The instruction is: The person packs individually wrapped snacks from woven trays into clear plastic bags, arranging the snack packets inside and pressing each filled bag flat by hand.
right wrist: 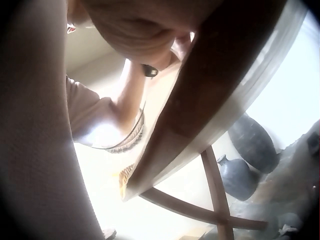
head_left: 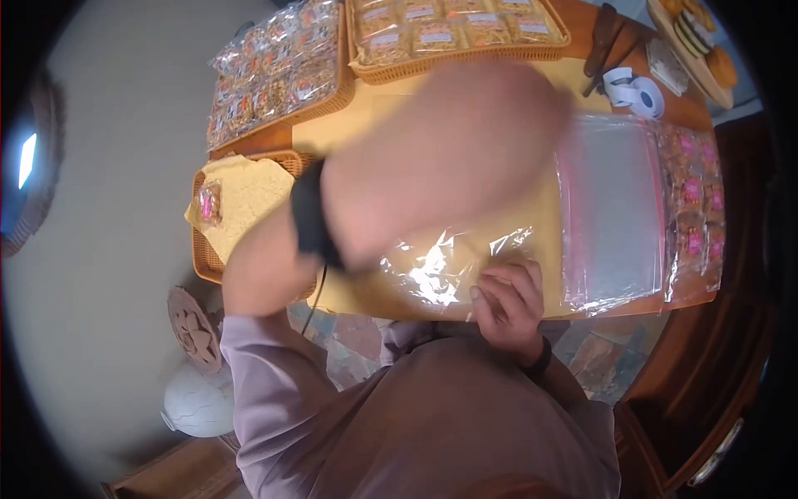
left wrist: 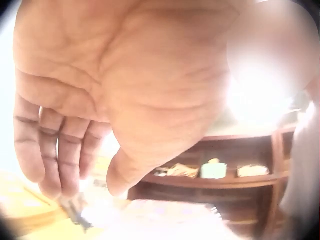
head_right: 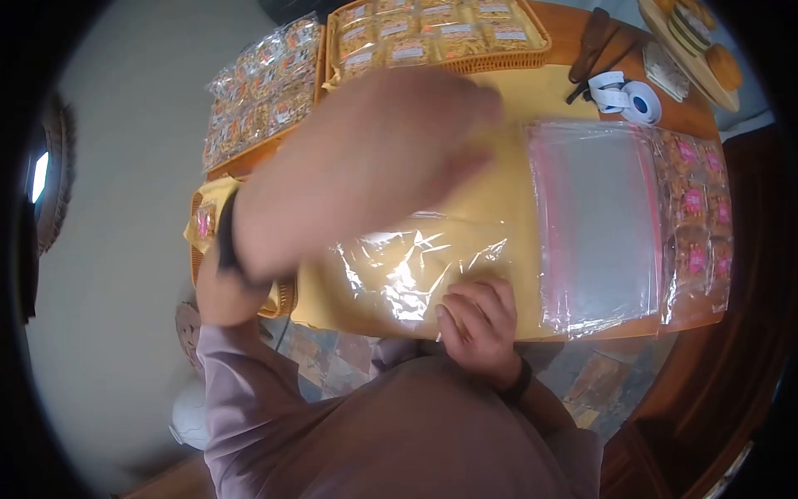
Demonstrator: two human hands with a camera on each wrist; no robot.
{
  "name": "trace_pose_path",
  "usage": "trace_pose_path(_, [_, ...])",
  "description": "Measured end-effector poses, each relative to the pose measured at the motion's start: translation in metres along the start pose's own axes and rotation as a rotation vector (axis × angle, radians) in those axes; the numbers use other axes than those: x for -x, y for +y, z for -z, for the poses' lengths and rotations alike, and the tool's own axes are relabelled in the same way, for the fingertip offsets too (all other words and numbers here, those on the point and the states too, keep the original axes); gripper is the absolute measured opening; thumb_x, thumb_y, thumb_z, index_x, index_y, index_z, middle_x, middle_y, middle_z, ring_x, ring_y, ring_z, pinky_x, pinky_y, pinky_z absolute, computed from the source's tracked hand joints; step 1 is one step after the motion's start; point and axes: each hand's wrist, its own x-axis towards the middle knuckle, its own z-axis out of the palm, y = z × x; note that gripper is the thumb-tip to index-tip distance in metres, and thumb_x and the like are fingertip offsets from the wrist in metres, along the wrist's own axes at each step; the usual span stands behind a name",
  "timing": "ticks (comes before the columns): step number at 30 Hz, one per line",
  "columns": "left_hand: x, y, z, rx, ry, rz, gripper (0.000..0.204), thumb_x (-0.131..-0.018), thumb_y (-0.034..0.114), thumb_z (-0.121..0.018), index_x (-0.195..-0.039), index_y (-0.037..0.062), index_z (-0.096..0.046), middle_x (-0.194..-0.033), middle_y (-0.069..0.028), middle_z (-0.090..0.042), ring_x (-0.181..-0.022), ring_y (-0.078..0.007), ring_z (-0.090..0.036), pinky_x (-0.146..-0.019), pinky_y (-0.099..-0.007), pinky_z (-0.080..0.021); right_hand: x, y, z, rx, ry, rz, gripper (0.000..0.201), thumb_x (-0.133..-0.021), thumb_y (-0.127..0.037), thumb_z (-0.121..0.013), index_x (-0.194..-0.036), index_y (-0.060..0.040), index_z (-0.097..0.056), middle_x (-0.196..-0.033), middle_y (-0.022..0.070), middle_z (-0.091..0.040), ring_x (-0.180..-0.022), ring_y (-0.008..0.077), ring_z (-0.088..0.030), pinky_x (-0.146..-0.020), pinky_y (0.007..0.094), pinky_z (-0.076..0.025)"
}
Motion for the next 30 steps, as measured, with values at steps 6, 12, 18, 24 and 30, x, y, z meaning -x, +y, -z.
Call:
trace_pose_path(6, [-0.055,-0.16,-0.045,-0.317,-0.391,0.654,0.038,-0.094,0.028,-0.063,-0.112,-0.0048,-0.071,-0.109,-0.0237,-0.073,-0.102,-0.0421,-0.07,-0.092,-0.0487,-0.055,-0.002,-0.001,0.002,-0.014,0.001,-0.013,0.023,-0.074,0.002,-0.079,-0.095,-0.0031,-0.07,-0.102,0.0111,-0.068,-0.089,0.0325,-0.062,-0.078,0.0422,-0.051])
trace_pose_path(12, [-0.01,-0.211,-0.049,-0.465,-0.469,0.875,0.062,-0.098,0.049,-0.055,-0.119,-0.0077,-0.069,-0.126,-0.0304,-0.067,-0.117,-0.0451,-0.066,-0.103,-0.0494,-0.051,-0.001,0.0,0.002,-0.041,-0.007,-0.046,0.024,-0.074,0.001,-0.079,-0.097,-0.0033,-0.07,-0.103,0.0117,-0.068,-0.09,0.033,-0.062,-0.079,0.0426,-0.05])
trace_pose_path(18, [-0.005,-0.206,-0.046,-0.278,-0.549,0.901,0.08,-0.089,0.064,-0.057,-0.118,-0.0094,-0.07,-0.124,-0.0302,-0.068,-0.113,-0.0433,-0.067,-0.097,-0.0475,-0.052,-0.005,-0.003,0.004,-0.029,-0.061,-0.034,0.021,-0.075,0.0,-0.079,-0.095,-0.0029,-0.071,-0.103,0.0121,-0.067,-0.091,0.0334,-0.061,-0.08,0.0429,-0.05])
trace_pose_path(24, [0.023,-0.297,-0.068,0.098,-0.62,1.125,0.05,-0.083,0.043,-0.075,-0.108,-0.001,-0.076,-0.104,-0.0196,-0.073,-0.085,-0.0251,-0.068,-0.073,-0.0391,-0.053,-0.006,-0.006,0.001,0.02,-0.022,-0.024,0.016,-0.079,0.0,-0.077,-0.093,-0.001,-0.071,-0.102,0.012,-0.067,-0.093,0.0334,-0.061,-0.08,0.0422,-0.05])
trace_pose_path(30, [0.021,-0.198,-0.014,-0.032,-0.278,1.112,0.029,-0.094,0.022,-0.067,-0.099,-0.0056,-0.075,-0.078,-0.0075,-0.07,-0.058,-0.0157,-0.059,-0.054,-0.0298,-0.046,-0.004,-0.005,-0.002,0.046,-0.008,-0.006,0.015,-0.079,0.0,-0.077,-0.093,-0.001,-0.07,-0.103,0.012,-0.067,-0.095,0.0334,-0.061,-0.08,0.0421,-0.051])
